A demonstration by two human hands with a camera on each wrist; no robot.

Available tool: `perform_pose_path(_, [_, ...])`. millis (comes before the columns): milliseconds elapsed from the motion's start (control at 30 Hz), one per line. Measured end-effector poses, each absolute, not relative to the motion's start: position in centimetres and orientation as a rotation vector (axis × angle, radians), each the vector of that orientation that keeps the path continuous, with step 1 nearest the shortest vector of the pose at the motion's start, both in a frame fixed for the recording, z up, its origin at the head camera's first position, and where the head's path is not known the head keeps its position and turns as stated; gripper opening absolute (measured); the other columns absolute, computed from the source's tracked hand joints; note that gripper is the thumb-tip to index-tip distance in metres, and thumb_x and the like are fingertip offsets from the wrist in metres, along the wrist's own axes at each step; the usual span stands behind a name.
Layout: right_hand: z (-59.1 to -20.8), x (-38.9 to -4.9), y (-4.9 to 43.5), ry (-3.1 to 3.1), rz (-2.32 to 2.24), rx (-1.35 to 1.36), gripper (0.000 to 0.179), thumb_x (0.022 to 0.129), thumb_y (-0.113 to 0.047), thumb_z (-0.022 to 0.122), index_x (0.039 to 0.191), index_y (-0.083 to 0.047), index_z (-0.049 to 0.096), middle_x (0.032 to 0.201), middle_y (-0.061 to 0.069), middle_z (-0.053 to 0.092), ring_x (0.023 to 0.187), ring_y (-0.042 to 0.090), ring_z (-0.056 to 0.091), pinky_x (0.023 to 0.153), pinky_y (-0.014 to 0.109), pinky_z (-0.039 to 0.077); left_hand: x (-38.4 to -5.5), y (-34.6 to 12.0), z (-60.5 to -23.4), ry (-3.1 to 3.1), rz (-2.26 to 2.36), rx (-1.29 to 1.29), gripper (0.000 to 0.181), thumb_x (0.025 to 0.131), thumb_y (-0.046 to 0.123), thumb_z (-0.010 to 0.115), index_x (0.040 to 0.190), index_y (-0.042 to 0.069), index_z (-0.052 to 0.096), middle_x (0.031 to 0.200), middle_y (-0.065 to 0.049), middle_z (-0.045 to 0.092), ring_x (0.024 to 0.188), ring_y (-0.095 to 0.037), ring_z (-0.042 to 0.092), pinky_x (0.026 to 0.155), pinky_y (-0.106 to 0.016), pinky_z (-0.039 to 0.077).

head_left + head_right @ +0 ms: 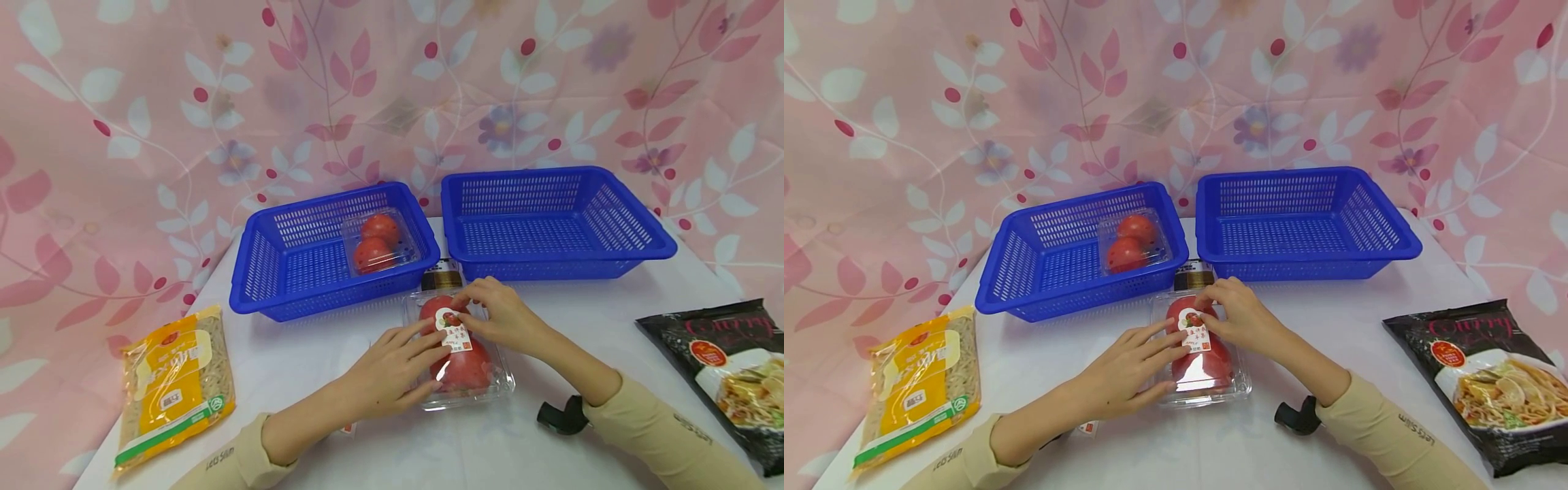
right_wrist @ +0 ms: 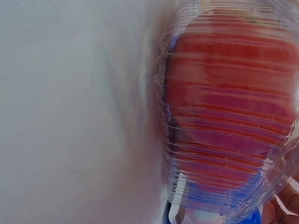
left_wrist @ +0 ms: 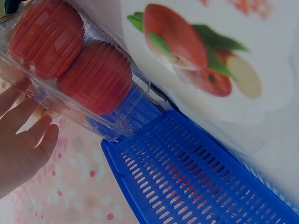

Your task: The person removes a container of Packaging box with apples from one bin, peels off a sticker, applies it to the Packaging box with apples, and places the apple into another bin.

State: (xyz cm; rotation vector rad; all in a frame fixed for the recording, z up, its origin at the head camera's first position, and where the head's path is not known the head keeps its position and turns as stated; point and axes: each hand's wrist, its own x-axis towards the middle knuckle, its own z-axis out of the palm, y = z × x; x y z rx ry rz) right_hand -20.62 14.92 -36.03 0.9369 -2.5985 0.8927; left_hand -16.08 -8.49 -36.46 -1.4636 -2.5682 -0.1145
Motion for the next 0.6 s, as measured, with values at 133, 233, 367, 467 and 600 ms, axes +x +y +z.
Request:
perform_pose_path(133, [-36.03,-20.67,14.86,-2.612,0.882,0.925,0.015,0.076,-0.008,0.073,0.09,-0.011,0.068,0.087,-0.001,0.061,0.084,0.022,0.053,0.071,0.035,0.045,-16.0,-8.53,-36.51,-2.556,-0.111,-1.462,0.05,0.093,0.042,0.046,0.135,0.016,0.046,0.141,-0.002,0.041,0.135,-0.022,0.022,0.102,-0.04,0.032])
perform_pose_path(233, [-36.06,-20.67,14.85,-2.622,0.877,0.916,0.015,0.076,-0.009,0.073,0.09,-0.012,0.069,0.089,-0.001,0.062,0.086,0.022,0.052,0.072,0.037,0.044,-15.9,-8.58,-36.53,-2.548,-0.104,-1.46,0.05,0.093,0.042,0.047,0.134,0.015,0.047,0.14,-0.003,0.041,0.135,-0.022,0.023,0.102,-0.04,0.031])
perform_pose_path(367, [-36.15,-20.67,14.9,-2.638,0.863,0.9,0.014,0.077,-0.011,0.073,0.09,-0.015,0.07,0.09,-0.002,0.061,0.087,0.02,0.05,0.073,0.038,0.045,-15.72,-8.72,-36.61,-2.557,-0.115,-1.454,0.049,0.092,0.041,0.048,0.133,0.013,0.048,0.141,-0.003,0.041,0.135,-0.025,0.023,0.102,-0.041,0.032])
perform_pose_path(467, [-36.13,-20.56,14.95,-2.648,0.835,0.888,0.013,0.076,-0.012,0.074,0.088,-0.016,0.07,0.092,-0.001,0.059,0.089,0.019,0.047,0.072,0.037,0.044,-15.54,-8.8,-36.64,-2.576,-0.13,-1.449,0.049,0.092,0.041,0.048,0.132,0.013,0.049,0.142,-0.004,0.039,0.135,-0.028,0.023,0.1,-0.043,0.034])
perform_pose_path(600, [-35.98,-20.23,15.05,-2.665,0.78,0.872,0.014,0.075,-0.013,0.074,0.087,-0.016,0.07,0.102,0.008,0.058,0.095,0.026,0.042,0.075,0.042,0.041,-15.36,-8.8,-36.67,-2.629,-0.142,-1.443,0.051,0.092,0.044,0.046,0.133,0.013,0.046,0.144,-0.006,0.035,0.134,-0.035,0.022,0.1,-0.047,0.033])
